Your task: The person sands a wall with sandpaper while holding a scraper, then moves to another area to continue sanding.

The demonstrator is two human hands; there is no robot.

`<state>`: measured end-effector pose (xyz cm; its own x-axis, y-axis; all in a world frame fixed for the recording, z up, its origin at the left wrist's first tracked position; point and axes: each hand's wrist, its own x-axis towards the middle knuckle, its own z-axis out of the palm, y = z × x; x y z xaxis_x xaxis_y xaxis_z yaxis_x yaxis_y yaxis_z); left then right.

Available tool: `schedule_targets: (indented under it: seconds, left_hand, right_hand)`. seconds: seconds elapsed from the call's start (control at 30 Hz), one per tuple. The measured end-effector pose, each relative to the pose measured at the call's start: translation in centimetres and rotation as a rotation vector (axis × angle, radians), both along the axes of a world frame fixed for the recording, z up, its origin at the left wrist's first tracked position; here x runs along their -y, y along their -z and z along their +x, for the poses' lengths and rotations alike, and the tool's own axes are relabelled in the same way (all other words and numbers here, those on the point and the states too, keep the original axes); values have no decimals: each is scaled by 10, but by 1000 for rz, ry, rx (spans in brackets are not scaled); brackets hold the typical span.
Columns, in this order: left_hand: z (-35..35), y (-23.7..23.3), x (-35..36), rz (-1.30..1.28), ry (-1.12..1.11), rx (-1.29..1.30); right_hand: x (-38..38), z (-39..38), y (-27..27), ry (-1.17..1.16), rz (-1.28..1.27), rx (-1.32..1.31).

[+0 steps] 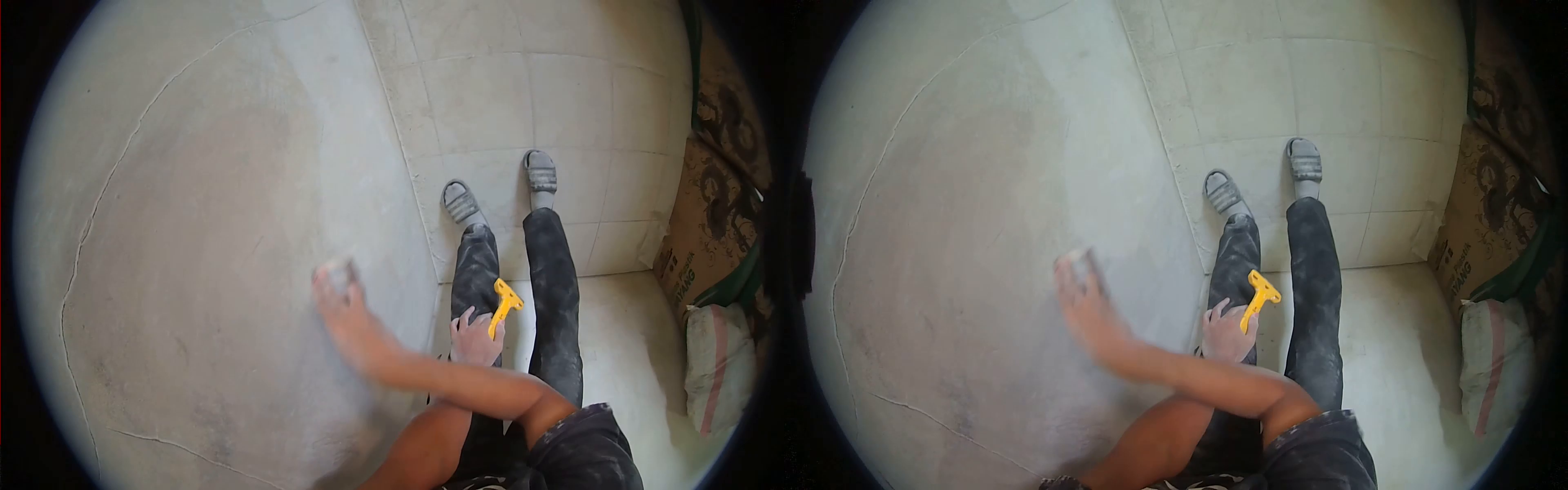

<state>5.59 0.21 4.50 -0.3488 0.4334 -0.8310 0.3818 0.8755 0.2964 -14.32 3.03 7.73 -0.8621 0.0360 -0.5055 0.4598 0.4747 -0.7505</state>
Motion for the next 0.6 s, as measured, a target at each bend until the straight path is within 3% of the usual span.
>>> schedule_targets:
  seconds: [0.03,0.1,0.13,0.2,0.33,0.43,0.6]
  left_hand:
    - [2,-4,4,-42,26,13]
    - [4,-8,6,-28,-2,-28]
    - [7,-2,11,103,-86,11]
    - [9,3,12,244,-166,34]
    - [13,-2,11,120,-106,-19]
    - [14,-3,12,108,-104,-32]
    - [18,-2,14,99,-112,-42]
  right_hand:
    - [11,3,-8,-186,416,-106]
    - [-19,-5,18,538,-627,257]
    - [-37,-13,34,1129,-1047,442]
    - [-1,2,122,461,-266,45]
    - [-13,12,120,520,-467,-72]
    - [-16,12,111,565,-561,95]
    - [14,28,148,748,-594,-124]
